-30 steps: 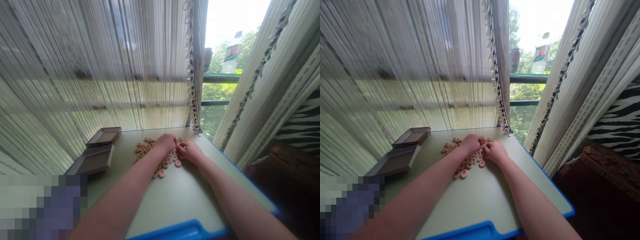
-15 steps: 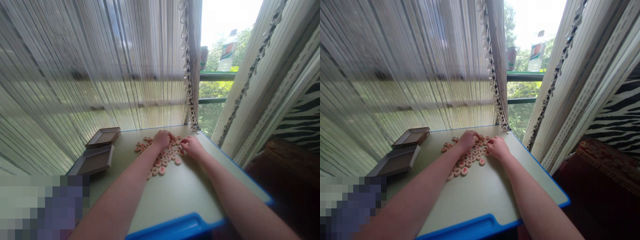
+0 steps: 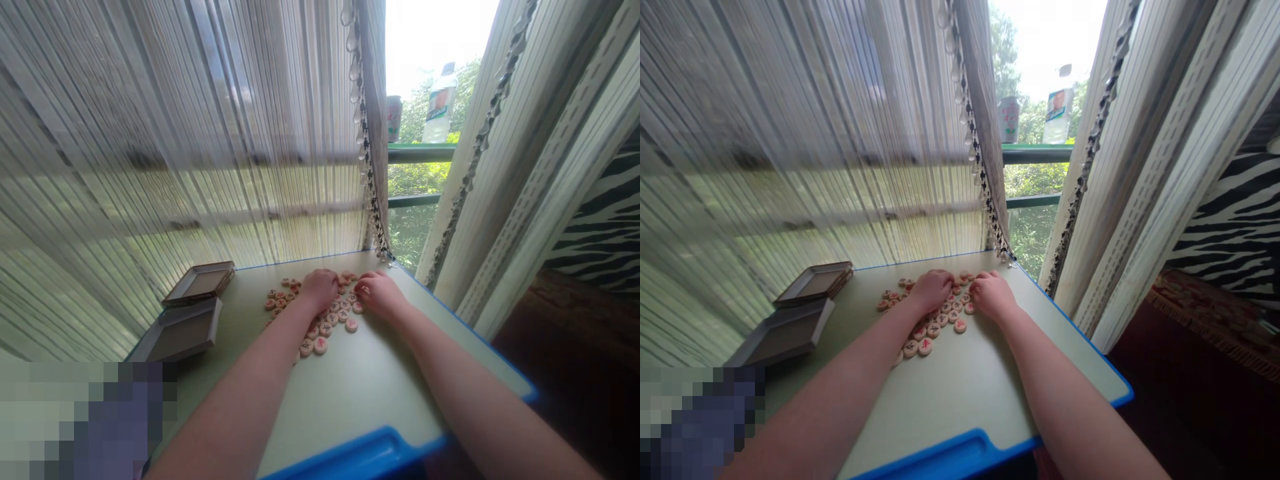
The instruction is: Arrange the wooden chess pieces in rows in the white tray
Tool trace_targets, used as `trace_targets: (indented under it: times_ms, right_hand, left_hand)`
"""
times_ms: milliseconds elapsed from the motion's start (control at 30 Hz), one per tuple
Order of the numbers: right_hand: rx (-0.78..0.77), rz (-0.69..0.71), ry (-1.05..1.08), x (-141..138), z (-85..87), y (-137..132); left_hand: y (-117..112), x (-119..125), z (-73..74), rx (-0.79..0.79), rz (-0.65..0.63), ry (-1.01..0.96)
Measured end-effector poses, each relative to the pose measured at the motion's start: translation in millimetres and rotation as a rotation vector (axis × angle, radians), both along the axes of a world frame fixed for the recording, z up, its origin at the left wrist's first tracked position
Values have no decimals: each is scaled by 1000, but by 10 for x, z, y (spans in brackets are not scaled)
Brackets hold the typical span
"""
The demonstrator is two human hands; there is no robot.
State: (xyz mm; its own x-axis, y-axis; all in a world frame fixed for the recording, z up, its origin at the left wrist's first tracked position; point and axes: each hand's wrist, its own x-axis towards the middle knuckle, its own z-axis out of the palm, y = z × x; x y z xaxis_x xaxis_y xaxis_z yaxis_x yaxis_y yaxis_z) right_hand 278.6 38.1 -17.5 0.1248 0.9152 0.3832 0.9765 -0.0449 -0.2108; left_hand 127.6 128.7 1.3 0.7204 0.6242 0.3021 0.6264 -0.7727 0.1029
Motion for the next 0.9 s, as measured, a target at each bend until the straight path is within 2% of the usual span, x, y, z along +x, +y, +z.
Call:
trace_targets:
  times_ms: [167, 333, 500, 700, 800, 900]
  right_hand:
    - [-70, -27, 33, 2, 65, -22]
    - [-91, -17, 76, 0, 39, -2]
    - [-103, -24, 118, -1, 38, -10]
    - [-93, -55, 129, -31, 75, -43]
    - [-80, -42, 123, -46, 76, -45]
    - [-89, -22, 142, -47, 67, -30]
  left_hand:
    - [-6, 1, 9, -21, 5, -29]
    - [-17, 7, 18, -90, -18, -8]
    - [-21, 17, 25, -145, 13, -34]
    - [-28, 30, 95, -49, 21, -37]
    - [-26, 41, 113, -34, -38, -56]
    - [-48, 64, 95, -65, -164, -58]
